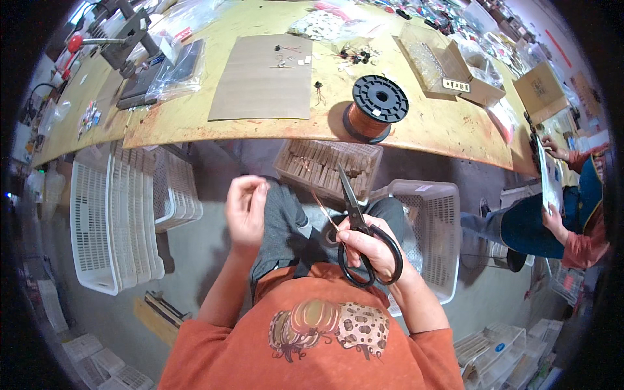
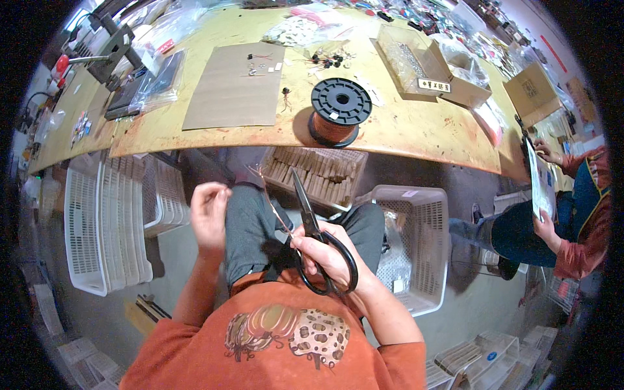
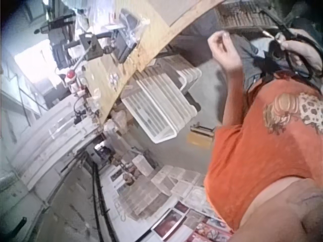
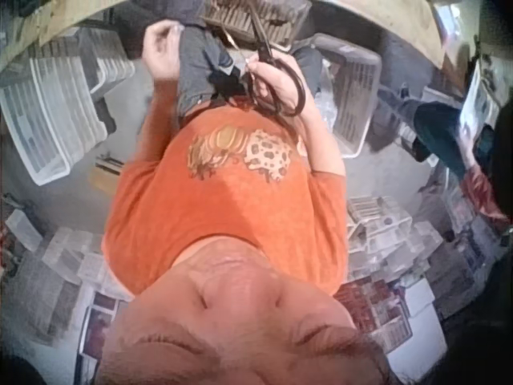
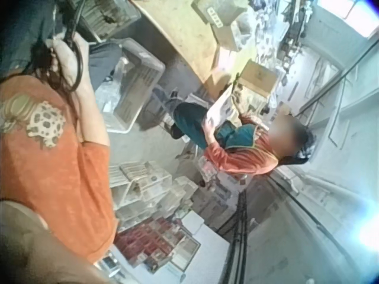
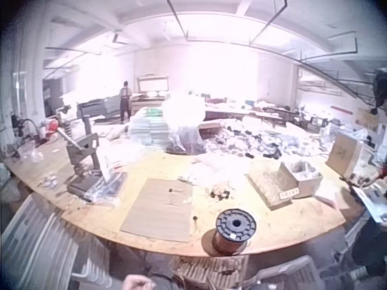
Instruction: The person uses scissors to cut a small component, then handles a spool of copper wire and small electronic parts on a cluttered workbench. They repeatedly pick up and place small items, including what appears to be a diode or resistor, while another person works nearby.
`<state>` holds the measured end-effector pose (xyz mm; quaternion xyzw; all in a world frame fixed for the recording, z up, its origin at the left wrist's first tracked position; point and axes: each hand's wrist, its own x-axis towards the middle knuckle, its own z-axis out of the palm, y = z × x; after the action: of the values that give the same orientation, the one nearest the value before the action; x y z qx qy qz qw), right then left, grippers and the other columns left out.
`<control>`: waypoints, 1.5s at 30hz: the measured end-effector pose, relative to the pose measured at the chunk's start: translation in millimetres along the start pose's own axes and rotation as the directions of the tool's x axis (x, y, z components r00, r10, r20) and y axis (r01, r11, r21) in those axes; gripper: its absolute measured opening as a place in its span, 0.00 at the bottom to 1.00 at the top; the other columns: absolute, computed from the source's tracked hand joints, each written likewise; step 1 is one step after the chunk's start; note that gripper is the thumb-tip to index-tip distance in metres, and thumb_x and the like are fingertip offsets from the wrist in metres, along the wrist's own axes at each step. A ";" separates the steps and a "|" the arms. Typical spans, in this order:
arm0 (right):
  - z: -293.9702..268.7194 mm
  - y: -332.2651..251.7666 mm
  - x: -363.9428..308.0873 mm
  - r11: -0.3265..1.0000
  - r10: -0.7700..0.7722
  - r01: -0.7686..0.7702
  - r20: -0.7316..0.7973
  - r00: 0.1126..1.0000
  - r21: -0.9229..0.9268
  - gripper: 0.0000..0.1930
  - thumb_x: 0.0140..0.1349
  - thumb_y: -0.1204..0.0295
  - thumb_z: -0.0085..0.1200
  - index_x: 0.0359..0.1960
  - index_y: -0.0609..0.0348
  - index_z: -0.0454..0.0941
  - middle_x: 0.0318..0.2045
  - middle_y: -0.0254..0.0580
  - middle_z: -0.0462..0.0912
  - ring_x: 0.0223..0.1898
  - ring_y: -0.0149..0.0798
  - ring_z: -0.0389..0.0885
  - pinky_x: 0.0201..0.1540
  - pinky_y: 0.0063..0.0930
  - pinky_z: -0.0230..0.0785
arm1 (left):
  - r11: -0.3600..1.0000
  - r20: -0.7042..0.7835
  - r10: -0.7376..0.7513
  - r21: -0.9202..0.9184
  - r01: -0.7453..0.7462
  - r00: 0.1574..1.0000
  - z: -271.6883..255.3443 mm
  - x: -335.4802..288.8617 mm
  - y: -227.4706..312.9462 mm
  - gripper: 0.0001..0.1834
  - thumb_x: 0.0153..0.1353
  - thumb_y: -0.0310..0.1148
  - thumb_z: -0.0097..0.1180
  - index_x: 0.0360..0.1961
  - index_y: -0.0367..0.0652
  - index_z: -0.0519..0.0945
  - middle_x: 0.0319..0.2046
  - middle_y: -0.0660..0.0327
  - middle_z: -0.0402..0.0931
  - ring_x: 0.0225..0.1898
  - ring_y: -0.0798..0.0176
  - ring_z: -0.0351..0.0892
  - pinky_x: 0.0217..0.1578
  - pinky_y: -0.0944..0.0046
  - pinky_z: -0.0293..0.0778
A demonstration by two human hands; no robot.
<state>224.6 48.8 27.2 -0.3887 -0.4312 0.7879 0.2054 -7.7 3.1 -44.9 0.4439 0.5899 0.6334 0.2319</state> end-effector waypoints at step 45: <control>20.5 25.0 -35.0 0.961 -0.135 0.051 0.302 0.944 0.273 0.30 0.73 0.49 0.33 0.53 0.69 0.67 0.27 0.40 0.74 0.26 0.32 0.73 0.34 0.28 0.66 | 0.999 0.052 0.019 -0.050 -0.016 0.998 38.6 -18.8 43.3 0.10 0.57 0.18 0.59 0.40 0.38 0.83 0.19 0.66 0.76 0.19 0.76 0.71 0.21 0.73 0.68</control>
<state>230.1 1.5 28.2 -0.2056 -0.3690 0.8793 0.2200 43.9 0.1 -12.5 0.4595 0.5638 0.6381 0.2525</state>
